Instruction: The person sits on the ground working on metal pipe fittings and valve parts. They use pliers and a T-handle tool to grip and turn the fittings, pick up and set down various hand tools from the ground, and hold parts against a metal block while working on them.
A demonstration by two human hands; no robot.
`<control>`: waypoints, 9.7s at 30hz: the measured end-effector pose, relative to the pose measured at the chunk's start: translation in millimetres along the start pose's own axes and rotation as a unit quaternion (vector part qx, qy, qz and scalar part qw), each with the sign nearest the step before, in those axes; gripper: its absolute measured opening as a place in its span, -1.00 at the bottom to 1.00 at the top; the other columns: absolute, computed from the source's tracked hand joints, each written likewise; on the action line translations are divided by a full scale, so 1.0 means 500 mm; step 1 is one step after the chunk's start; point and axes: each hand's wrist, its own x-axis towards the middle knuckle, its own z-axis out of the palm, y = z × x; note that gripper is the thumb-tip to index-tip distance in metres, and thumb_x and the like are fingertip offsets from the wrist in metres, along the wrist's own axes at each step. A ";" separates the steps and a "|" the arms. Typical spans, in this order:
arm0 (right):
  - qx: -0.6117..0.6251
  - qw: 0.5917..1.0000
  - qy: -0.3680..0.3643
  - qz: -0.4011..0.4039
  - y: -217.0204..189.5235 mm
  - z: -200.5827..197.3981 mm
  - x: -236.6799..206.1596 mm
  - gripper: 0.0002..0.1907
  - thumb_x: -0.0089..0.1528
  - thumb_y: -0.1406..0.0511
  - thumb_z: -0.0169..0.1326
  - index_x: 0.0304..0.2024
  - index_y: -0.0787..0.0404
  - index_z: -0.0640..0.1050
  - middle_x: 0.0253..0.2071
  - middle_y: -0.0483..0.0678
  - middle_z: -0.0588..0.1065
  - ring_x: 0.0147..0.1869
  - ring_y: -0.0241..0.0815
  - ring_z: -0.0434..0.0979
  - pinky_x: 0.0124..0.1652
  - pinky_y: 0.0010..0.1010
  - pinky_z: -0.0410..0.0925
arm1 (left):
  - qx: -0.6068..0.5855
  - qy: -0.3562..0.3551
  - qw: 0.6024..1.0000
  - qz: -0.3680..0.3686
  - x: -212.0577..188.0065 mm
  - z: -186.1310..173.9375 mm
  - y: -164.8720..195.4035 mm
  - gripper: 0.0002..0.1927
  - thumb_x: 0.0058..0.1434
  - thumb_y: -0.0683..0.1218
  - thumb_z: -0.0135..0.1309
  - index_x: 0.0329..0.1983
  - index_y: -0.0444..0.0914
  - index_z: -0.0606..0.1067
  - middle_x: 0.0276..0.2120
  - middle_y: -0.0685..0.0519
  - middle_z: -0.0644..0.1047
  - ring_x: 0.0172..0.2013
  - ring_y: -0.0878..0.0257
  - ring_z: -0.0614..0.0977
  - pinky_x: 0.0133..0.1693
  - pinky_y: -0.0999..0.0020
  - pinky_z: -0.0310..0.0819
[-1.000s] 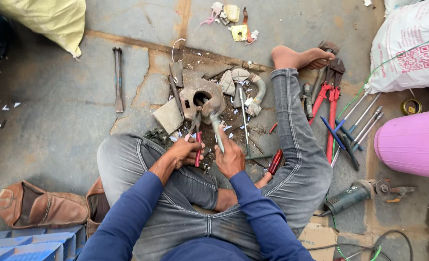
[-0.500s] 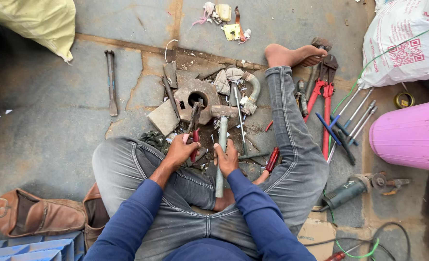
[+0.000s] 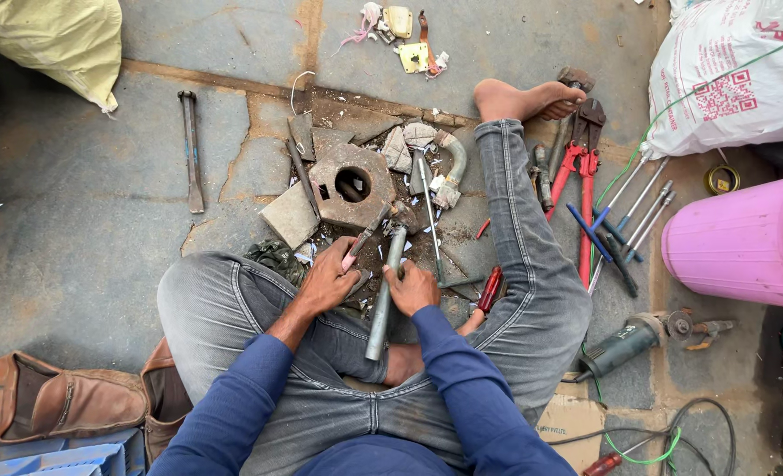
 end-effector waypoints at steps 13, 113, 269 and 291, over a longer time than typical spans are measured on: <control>0.517 0.835 0.100 -0.161 0.031 -0.024 0.019 -0.62 0.33 0.21 0.19 0.09 0.33 0.53 -0.12 0.00 0.60 -0.08 -0.25 0.65 -0.07 -0.43 0.52 | 0.089 -0.061 0.992 0.065 -0.018 0.007 -0.006 -0.49 0.14 -0.18 0.08 0.18 -0.36 0.32 -0.01 -0.25 0.47 0.04 -0.19 0.53 0.07 0.03 0.41; 0.643 0.732 0.196 -0.106 0.088 -0.368 0.298 -0.84 0.33 0.42 0.05 -0.04 0.29 0.54 -0.29 -0.05 0.60 -0.34 -0.31 0.58 -0.33 -0.49 0.46 | -0.465 -0.408 0.779 -0.097 -0.239 0.296 0.339 -0.62 0.44 0.12 0.03 0.00 -0.30 0.48 -0.17 0.15 0.54 -0.10 0.40 0.56 0.01 0.51 0.39; 0.592 0.794 -0.106 -0.091 -0.132 0.031 0.053 -0.71 0.34 0.21 0.14 0.02 0.23 0.66 -0.15 -0.11 0.63 -0.17 -0.41 0.53 -0.19 -0.55 0.39 | -0.384 0.059 0.911 -0.135 0.047 -0.091 -0.047 -0.49 0.11 -0.27 0.34 0.10 -0.38 0.41 -0.24 -0.07 0.64 -0.27 0.22 0.69 -0.25 0.36 0.64; 0.322 0.871 0.093 -0.360 -0.132 0.028 0.057 -0.83 0.32 0.29 0.18 -0.16 0.29 0.64 -0.18 0.00 0.52 -0.09 -0.16 0.61 -0.12 -0.42 0.53 | -0.368 0.034 0.918 -0.140 0.043 -0.091 -0.044 -0.55 0.13 -0.33 0.25 0.06 -0.40 0.37 -0.23 -0.11 0.63 -0.25 0.18 0.72 -0.16 0.31 0.68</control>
